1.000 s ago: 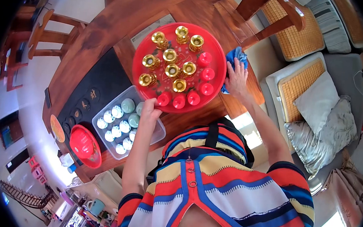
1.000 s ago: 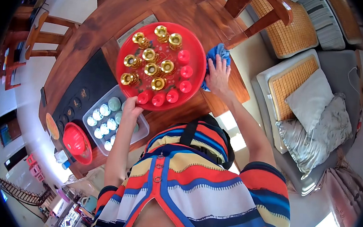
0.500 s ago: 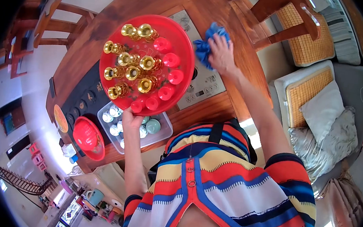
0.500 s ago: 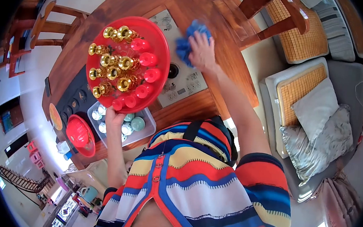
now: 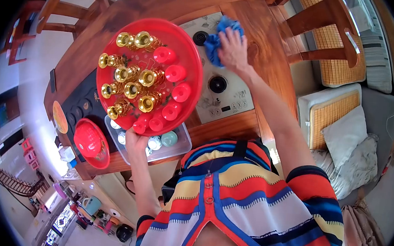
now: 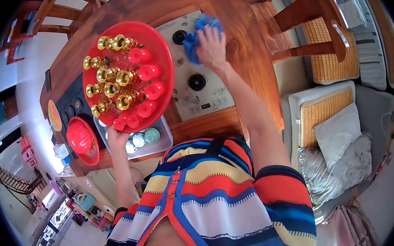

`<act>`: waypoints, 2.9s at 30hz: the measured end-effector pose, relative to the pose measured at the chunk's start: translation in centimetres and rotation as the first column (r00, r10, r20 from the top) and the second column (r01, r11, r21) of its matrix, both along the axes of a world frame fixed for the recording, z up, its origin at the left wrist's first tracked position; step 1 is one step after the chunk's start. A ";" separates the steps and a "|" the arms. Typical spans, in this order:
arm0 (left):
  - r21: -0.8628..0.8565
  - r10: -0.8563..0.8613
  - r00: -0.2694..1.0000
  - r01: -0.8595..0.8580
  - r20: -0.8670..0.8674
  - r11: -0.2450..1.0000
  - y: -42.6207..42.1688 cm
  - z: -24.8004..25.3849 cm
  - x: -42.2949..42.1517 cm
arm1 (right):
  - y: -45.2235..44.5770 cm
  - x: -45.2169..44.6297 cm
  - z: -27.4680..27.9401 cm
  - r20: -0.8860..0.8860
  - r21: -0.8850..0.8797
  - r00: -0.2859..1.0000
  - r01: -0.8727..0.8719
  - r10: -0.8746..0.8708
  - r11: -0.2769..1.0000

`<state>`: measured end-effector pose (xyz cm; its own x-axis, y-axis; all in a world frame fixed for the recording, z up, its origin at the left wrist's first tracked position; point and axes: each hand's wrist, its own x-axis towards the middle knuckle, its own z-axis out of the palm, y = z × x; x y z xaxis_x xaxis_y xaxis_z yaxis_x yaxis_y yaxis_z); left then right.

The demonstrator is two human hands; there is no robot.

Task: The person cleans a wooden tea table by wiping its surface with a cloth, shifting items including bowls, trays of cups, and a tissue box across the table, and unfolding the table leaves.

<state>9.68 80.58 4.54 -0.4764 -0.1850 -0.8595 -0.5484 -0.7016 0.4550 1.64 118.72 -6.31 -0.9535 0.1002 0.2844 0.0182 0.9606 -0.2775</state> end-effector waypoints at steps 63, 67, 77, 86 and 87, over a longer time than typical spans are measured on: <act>0.072 -0.079 0.992 0.086 -0.095 0.994 -0.6 2.0 4.1 | -13.1 16.9 0.4 0.035 -0.115 0.885 -0.457 0.464 0.882; 0.098 -0.133 0.989 0.139 -0.068 0.985 -1.4 0.4 4.6 | -7.6 22.6 1.9 0.168 -0.183 0.779 -0.577 0.604 0.796; 0.127 -0.353 0.935 0.353 -0.029 0.927 6.7 -3.7 8.3 | 13.9 26.9 -1.1 0.067 0.149 0.961 0.257 -0.269 0.955; 0.156 -0.403 0.915 0.402 -0.021 0.902 10.8 -6.4 10.4 | 7.5 31.8 0.2 0.213 -0.070 0.977 -0.003 0.018 0.998; 0.155 -0.401 0.915 0.401 -0.031 0.903 11.1 -6.3 10.5 | 8.0 31.5 0.0 0.204 -0.067 0.979 -0.006 0.020 0.998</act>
